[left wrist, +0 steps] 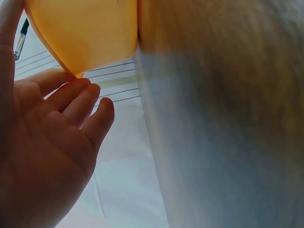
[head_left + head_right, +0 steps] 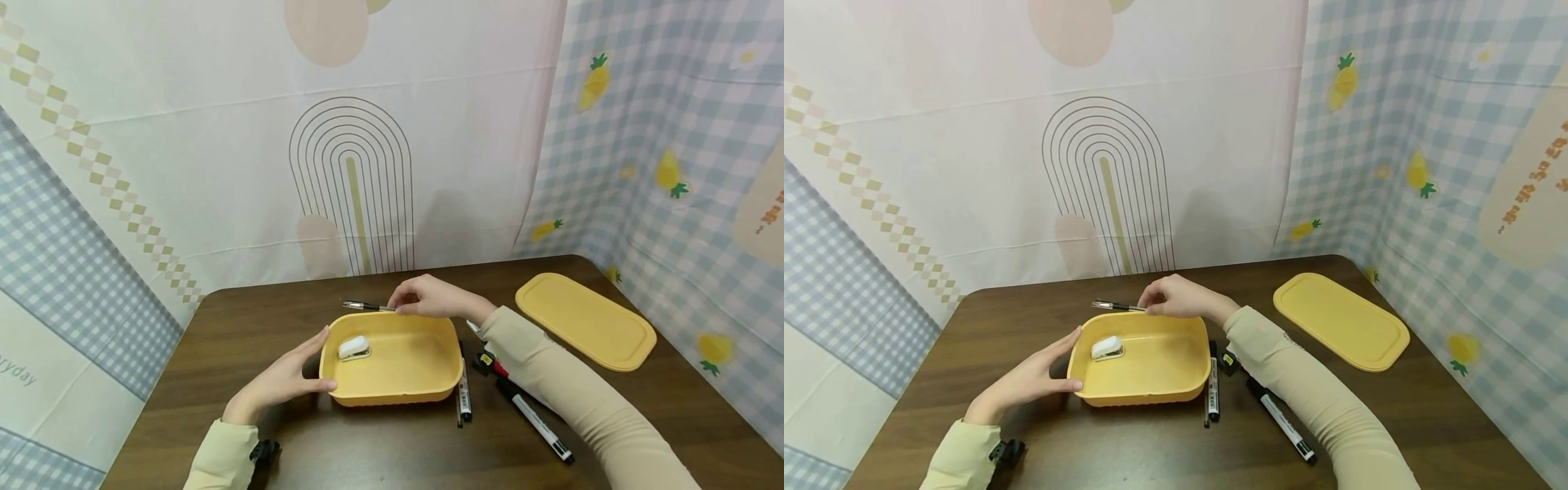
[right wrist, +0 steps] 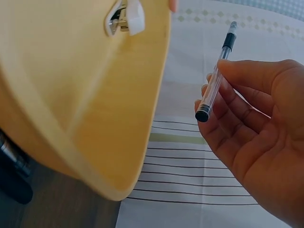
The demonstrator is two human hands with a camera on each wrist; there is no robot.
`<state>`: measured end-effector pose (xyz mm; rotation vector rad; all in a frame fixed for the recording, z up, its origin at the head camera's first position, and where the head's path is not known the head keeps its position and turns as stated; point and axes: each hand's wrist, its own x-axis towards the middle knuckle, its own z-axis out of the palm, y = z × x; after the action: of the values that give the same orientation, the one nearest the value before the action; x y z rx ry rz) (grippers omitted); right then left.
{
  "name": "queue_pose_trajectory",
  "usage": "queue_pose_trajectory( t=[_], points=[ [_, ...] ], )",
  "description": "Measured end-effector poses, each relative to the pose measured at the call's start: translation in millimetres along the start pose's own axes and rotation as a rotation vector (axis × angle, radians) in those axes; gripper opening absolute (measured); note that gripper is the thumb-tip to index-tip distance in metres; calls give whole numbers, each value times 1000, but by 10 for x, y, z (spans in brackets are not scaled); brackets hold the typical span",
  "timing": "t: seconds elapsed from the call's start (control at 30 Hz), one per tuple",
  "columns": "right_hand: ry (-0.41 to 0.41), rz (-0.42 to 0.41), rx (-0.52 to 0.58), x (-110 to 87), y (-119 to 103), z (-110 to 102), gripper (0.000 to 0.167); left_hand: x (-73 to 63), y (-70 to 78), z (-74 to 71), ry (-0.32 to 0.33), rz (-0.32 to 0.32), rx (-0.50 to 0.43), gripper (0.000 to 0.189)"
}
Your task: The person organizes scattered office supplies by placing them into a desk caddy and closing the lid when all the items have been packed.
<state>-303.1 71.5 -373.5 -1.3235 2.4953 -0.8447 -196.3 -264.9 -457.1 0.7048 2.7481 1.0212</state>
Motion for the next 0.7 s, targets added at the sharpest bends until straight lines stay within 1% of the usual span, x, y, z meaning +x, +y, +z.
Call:
queue_pose_trajectory(
  t=[0.27,0.4,0.7],
  points=[
    [-57,20,-34,-29,0,36,18,-1,12,-15,-5,9,8,107],
    [-75,17,-49,-18,4,60,17,-5,23,-11,-4,10,4,106],
    [-166,9,-67,18,6,140,15,-10,40,-3,-11,-17,-13,109]
  ],
)
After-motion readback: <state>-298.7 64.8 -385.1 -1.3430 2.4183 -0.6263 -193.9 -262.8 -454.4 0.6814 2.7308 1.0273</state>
